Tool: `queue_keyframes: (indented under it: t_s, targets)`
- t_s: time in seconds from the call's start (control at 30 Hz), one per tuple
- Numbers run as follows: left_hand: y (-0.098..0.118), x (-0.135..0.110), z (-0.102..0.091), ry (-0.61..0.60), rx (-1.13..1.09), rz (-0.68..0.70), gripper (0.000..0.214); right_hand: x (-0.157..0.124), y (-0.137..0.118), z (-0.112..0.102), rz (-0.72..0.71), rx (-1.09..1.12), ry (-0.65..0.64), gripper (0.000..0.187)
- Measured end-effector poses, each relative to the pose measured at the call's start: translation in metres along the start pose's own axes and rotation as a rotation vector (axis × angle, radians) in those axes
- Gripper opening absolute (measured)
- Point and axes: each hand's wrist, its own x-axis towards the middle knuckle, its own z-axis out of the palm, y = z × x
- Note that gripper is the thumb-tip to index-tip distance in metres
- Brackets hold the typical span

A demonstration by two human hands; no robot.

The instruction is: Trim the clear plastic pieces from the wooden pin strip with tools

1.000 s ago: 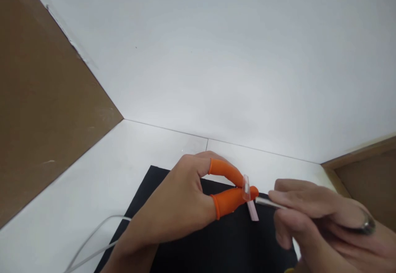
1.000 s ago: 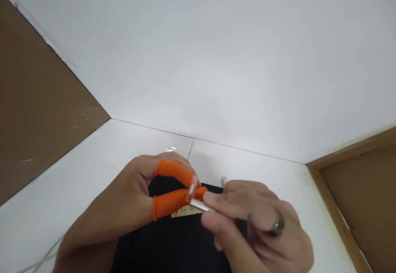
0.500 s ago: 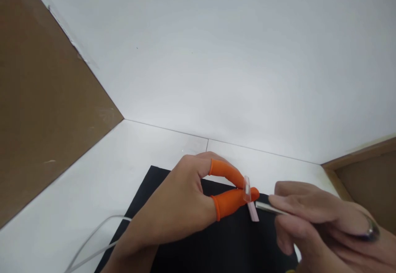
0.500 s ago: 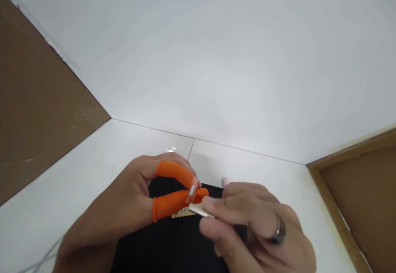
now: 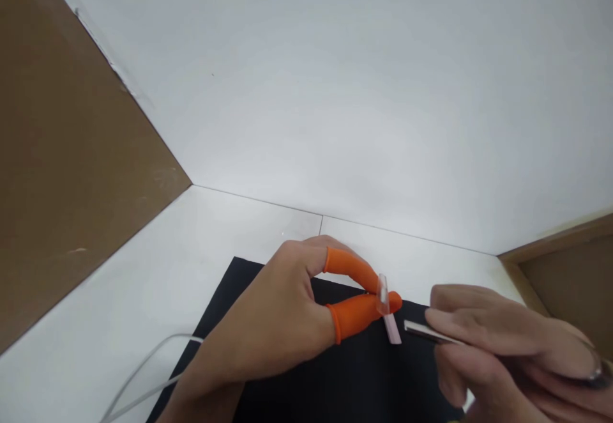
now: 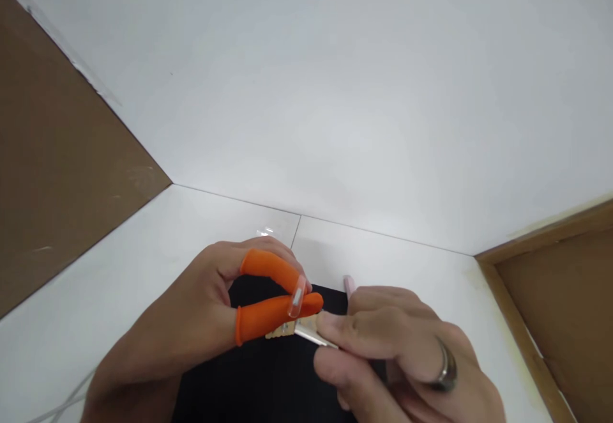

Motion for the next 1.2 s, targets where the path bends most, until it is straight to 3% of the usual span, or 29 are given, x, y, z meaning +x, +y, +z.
queue_keyframes:
  t_s: [0.1, 0.23, 0.4, 0.57, 0.67, 0.73, 0.83, 0.9, 0.93, 0.97, 1.0, 1.2]
  targets:
    - [0.0, 0.0, 0.0, 0.002, 0.007, 0.018, 0.002, 0.0, -0.003, 0.001, 0.004, 0.004, 0.009, 0.016]
    - [-0.001, 0.001, 0.0, 0.007, 0.02, 0.018, 0.001, -0.004, -0.01, -0.005, -0.001, -0.002, 0.135, 0.013]
    - [0.0, 0.0, 0.0, 0.002, -0.003, 0.007, 0.001, -0.013, -0.02, -0.018, -0.017, 0.018, -0.108, 0.01]
    - [0.0, -0.001, 0.001, 0.006, 0.011, 0.028, 0.003, -0.013, -0.007, -0.009, -0.004, -0.013, 0.108, 0.02]
    - [0.0, -0.001, 0.001, 0.007, 0.015, 0.013, 0.003, -0.011, -0.002, -0.008, -0.03, -0.017, 0.16, 0.028]
    - [0.0, -0.001, 0.002, 0.009, 0.009, 0.012, 0.003, -0.009, -0.005, -0.015, -0.043, -0.006, 0.083, 0.026]
    - [0.001, -0.001, 0.002, -0.002, -0.004, -0.001, 0.003, -0.009, -0.012, -0.029, -0.075, 0.055, -0.223, 0.02]
    - [0.001, -0.001, 0.002, -0.008, -0.007, -0.004, 0.003, -0.008, -0.014, -0.03, -0.085, 0.058, -0.345, 0.021]
    - [0.002, -0.001, 0.002, -0.008, -0.005, -0.005, 0.003, -0.008, -0.013, -0.027, -0.089, 0.062, -0.245, 0.022]
    - [0.002, -0.001, 0.001, -0.008, -0.002, -0.006, 0.003, -0.008, -0.012, -0.022, -0.069, 0.059, -0.013, 0.019]
    - [0.002, -0.001, 0.001, -0.007, 0.001, -0.009, 0.003, -0.008, -0.01, -0.016, -0.013, 0.063, 0.124, 0.019]
    - [0.002, -0.001, 0.0, -0.012, 0.004, -0.015, 0.004, -0.009, -0.004, -0.002, 0.029, 0.077, 0.219, 0.015]
